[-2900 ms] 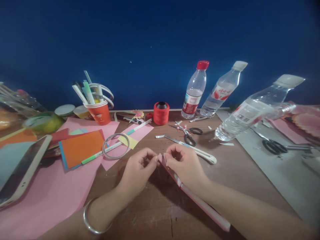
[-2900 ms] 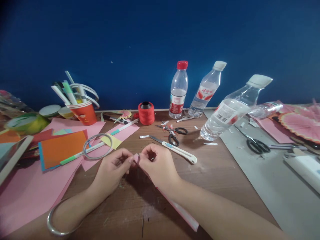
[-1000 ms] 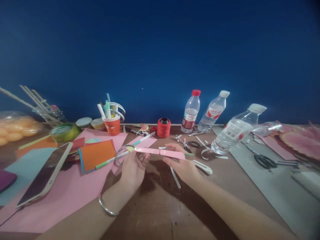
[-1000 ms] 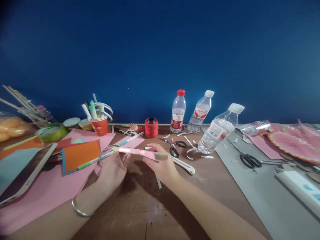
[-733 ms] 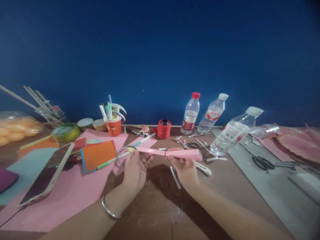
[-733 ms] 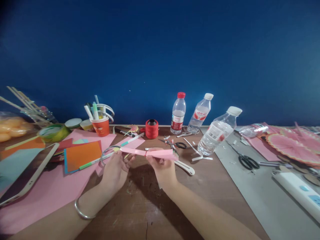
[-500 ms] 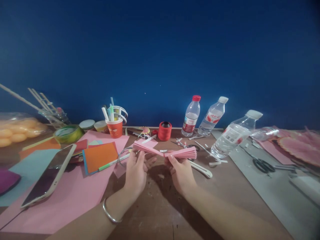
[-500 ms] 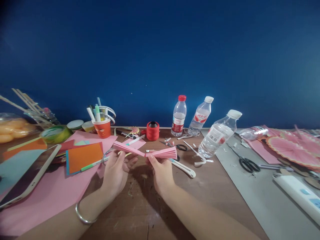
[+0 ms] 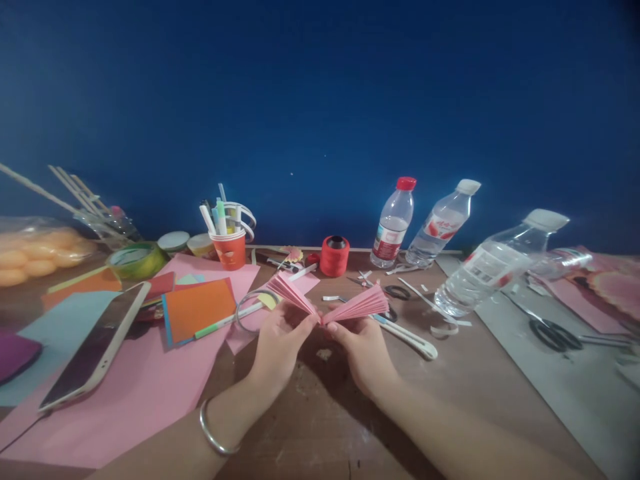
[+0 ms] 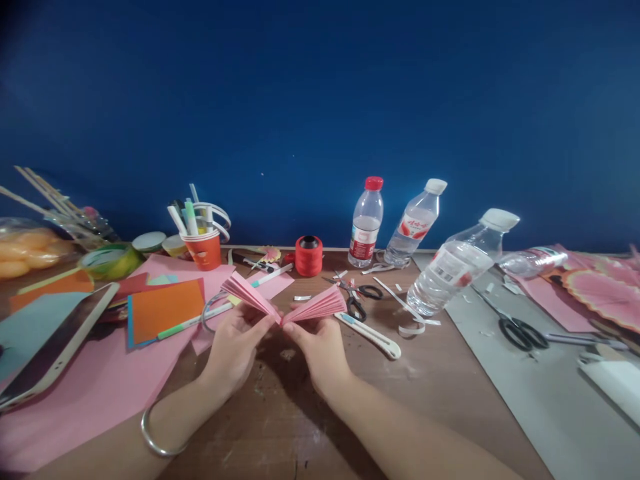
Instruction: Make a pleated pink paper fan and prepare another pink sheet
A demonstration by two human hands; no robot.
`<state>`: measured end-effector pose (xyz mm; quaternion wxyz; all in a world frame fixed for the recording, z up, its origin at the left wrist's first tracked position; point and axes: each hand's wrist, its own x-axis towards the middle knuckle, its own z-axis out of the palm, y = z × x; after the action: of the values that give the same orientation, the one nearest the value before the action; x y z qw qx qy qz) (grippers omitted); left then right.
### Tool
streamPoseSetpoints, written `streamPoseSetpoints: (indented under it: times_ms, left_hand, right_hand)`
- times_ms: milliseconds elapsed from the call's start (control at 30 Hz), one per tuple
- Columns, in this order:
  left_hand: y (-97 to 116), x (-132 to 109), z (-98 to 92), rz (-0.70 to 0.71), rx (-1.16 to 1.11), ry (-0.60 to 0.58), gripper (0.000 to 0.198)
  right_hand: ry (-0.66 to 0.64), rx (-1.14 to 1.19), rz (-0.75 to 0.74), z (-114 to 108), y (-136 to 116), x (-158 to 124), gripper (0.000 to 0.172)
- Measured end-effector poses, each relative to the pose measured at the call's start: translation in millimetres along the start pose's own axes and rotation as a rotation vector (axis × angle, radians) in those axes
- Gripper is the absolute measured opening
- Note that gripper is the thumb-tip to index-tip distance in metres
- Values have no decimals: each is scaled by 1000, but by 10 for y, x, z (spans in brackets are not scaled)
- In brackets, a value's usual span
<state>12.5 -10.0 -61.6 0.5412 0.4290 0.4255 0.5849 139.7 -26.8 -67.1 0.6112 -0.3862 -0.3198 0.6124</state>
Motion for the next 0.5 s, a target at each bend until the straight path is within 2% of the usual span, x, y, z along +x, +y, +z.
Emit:
streamPoseSetpoints:
  times_ms: [167,333,500]
  left_hand:
    - [-27,18,3,-61,-81,-8,18]
    - [-47,-10,-4,-68,-51,-59,18]
    - [-58,-30,8,-74,-66,-78,21]
  right_hand:
    - [37,-8,-11,-4,28,-9,19]
    - [-15,-24,-36,-25,26,-15,14]
    - [21,-16,-44,-33,28,-11,13]
